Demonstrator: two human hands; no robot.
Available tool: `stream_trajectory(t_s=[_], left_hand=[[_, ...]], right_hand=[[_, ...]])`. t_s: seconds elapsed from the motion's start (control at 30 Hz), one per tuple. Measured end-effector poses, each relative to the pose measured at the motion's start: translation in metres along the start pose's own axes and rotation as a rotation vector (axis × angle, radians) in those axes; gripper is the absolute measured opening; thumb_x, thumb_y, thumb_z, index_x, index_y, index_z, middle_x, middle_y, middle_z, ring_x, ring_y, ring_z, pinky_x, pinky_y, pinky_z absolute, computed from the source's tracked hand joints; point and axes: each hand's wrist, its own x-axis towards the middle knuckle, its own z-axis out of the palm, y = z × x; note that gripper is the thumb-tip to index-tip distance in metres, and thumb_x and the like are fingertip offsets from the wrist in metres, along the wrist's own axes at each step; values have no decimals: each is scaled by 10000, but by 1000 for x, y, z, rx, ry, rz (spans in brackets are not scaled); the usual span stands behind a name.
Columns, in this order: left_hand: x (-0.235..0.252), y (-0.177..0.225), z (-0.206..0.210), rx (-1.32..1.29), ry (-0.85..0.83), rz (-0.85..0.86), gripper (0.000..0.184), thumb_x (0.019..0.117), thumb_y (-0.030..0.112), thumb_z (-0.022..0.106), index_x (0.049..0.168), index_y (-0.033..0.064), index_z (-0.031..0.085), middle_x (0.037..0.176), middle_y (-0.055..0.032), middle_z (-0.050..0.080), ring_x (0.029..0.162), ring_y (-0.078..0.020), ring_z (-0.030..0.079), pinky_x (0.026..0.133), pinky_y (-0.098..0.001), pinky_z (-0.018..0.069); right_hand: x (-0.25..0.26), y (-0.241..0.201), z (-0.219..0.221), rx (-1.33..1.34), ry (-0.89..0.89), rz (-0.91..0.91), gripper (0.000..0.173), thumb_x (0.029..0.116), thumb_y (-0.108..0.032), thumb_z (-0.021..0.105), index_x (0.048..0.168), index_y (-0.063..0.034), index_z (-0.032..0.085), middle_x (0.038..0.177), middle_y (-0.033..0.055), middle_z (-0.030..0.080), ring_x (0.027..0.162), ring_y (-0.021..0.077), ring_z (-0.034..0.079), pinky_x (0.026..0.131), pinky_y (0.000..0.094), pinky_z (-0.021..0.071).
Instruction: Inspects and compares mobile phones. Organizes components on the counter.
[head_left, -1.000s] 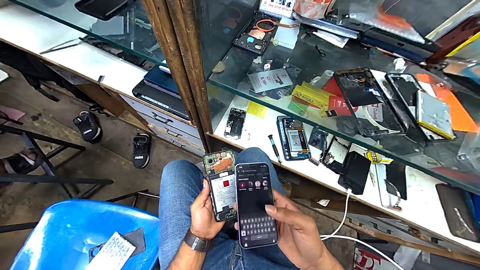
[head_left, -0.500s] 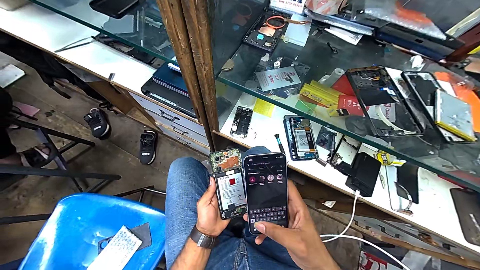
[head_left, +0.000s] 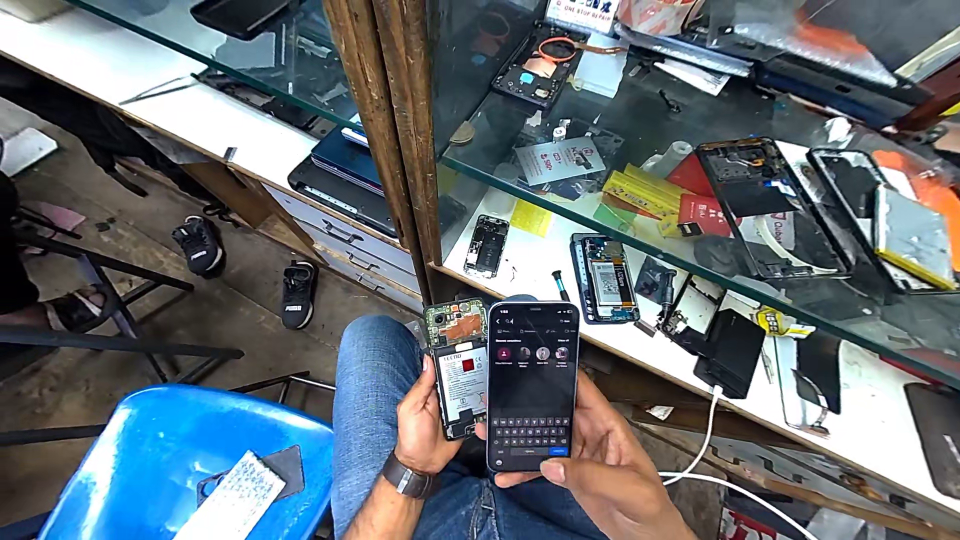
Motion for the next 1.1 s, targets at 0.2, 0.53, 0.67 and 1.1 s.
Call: stream_trajectory(t_s=[0.2, 0.53, 0.67, 1.1], left_hand=[[0, 0, 1, 16, 10, 8, 550, 1053, 550, 367, 1313, 153, 643, 1217, -178, 702, 1114, -277, 700, 940, -464, 584], [0, 0, 2, 7, 21, 8, 558, 1059, 548, 348, 1313, 147, 642, 1223, -176, 702, 1121, -282, 699, 948, -473, 581], [0, 0, 2, 11, 23, 5, 562, 1061, 547, 341, 1307, 145, 646, 1223, -177, 703, 1127, -286, 697, 962, -481, 573], [0, 0, 1, 28, 20, 5, 547, 1044, 556, 398, 1322, 149, 637, 1228, -177, 699, 1130, -284, 694, 961, -485, 572]], right_hand=[[0, -5, -1, 26, 0, 4, 587, 961, 63, 550, 1507, -82, 392, 1388, 287, 561, 1255, 478, 597, 914, 644, 578], [-3, -5, -3, -6, -16, -32, 583, 944, 17, 562, 1499, -67, 403, 1402, 282, 547, 1252, 463, 600, 889, 622, 594], [-2, -5, -3, 3, -4, -30, 545, 965, 6, 547, 1490, -58, 414, 1391, 292, 555, 1247, 472, 603, 869, 619, 602], [-3, -5, 0, -59, 74, -64, 476, 966, -35, 615, 1419, -51, 469, 1302, 288, 614, 1140, 444, 676, 732, 543, 651]])
